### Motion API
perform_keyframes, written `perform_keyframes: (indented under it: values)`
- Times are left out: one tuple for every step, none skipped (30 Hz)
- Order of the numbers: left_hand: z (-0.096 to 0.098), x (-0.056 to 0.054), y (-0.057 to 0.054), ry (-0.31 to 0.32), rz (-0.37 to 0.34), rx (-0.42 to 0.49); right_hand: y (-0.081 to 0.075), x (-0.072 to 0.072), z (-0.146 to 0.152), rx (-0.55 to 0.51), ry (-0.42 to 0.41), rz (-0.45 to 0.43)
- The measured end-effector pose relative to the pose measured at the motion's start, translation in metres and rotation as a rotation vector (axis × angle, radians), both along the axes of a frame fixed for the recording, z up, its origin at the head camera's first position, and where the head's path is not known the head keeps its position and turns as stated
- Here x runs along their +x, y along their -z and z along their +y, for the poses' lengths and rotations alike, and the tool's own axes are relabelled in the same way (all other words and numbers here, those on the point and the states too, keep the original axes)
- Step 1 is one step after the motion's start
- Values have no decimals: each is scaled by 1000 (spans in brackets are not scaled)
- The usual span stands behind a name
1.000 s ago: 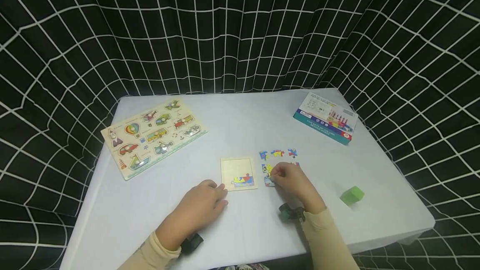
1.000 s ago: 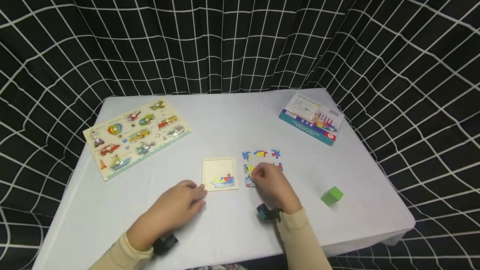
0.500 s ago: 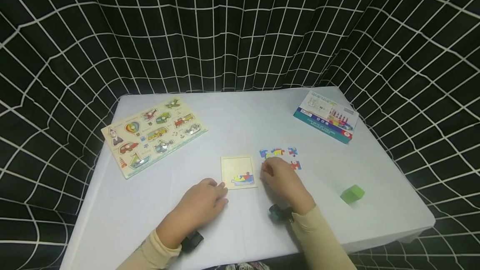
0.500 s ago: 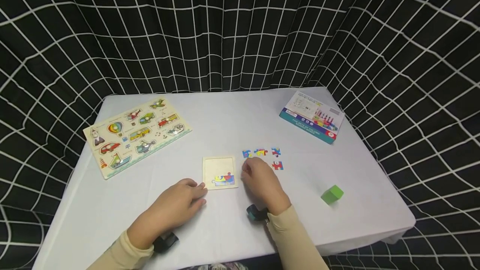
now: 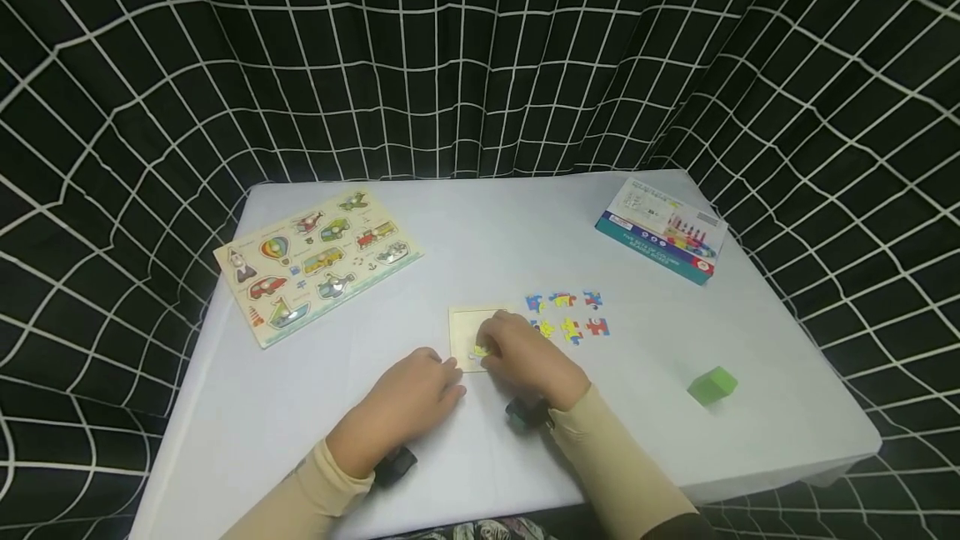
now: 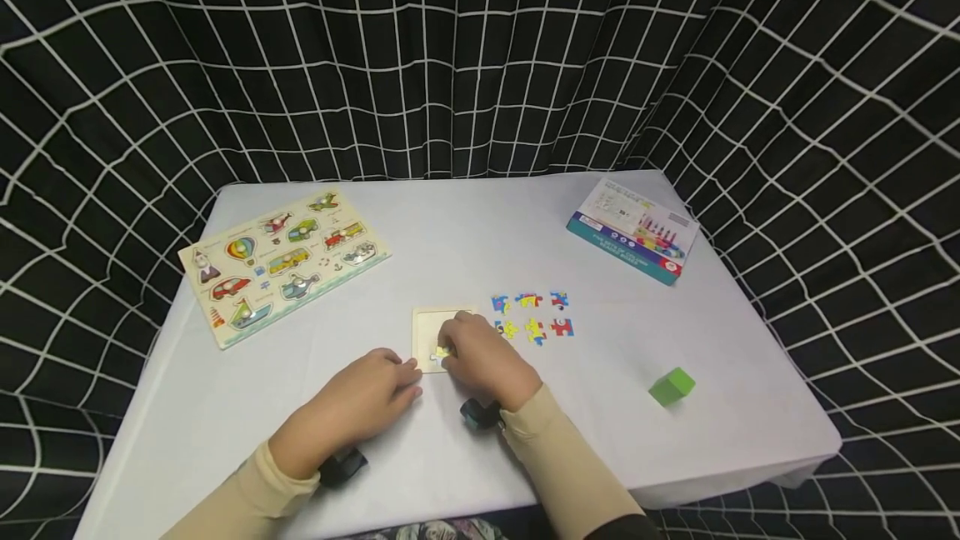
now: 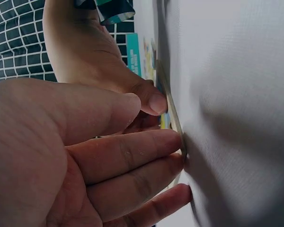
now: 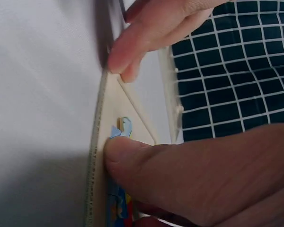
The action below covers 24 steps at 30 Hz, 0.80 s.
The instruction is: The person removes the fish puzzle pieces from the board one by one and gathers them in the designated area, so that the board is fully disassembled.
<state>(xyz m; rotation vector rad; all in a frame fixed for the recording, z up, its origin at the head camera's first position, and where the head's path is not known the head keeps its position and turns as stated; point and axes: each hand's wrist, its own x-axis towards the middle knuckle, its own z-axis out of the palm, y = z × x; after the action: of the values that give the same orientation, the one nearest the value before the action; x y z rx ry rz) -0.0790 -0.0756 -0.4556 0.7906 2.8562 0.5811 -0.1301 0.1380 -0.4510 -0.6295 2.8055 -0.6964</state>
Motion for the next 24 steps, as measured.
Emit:
perform_keyframes:
  values:
    - [1,-1,-1,0,-9,0,0,0,0,-6,3,-3]
    - [2,-1,-2,0,-17,1,1,0,1,-17,1,3]
    - [2,-1,-4,0,-23,1,2,0,1,-30,-5,14]
    - [3,-1,-5,-1,-28,1,4,2,2,-42,-10,23]
    - [3,-1,-7,-1,-28,2,5,4,3,-59,-16,35]
    - [3,0,-8,-2,-28,0,7,6,4,-75,-21,47]
    - [2,0,-9,-3,-28,2,9,9,4,-89,-24,64]
    - [2,0,-11,-4,-27,4,10,12,5,-103,-29,87]
    - [2,1,-12,-5,-24,4,11,14,6,-112,-24,104]
    - [2,1,-12,-5,-21,5,12,16,7,-120,-14,121]
    - [1,1,-13,-4,-20,8,12,17,9,-138,-2,137]
    - [1,1,-13,-4,-18,9,12,17,11,-154,12,151]
    - [1,1,-13,-3,-18,10,9,17,14,-169,33,160]
    - [1,1,-13,-3,-16,9,7,17,19,-185,59,158]
    - [1,1,-13,-3,-19,9,3,16,26,-196,88,150]
    - [1,1,-13,-3,-22,11,-1,15,34,-200,121,144]
    - [2,1,-13,-4,-27,11,-6,14,43,-204,158,130]
    - [2,1,-12,-5,-34,10,-10,13,54,-190,201,114]
    - [2,2,-12,-7,-42,10,-14,12,65,-169,239,96]
    - [2,2,-12,-9,-49,12,-16,12,76,-143,271,76]
    - [2,2,-12,-11,-55,13,-18,11,87,-110,295,50]
    - [2,2,-12,-14,-56,13,-20,11,97,-83,316,14]
    - [2,2,-12,-19,-60,12,-22,11,106,-62,329,-28]
    - [1,2,-11,-23,-61,12,-22,12,113,-38,335,-70]
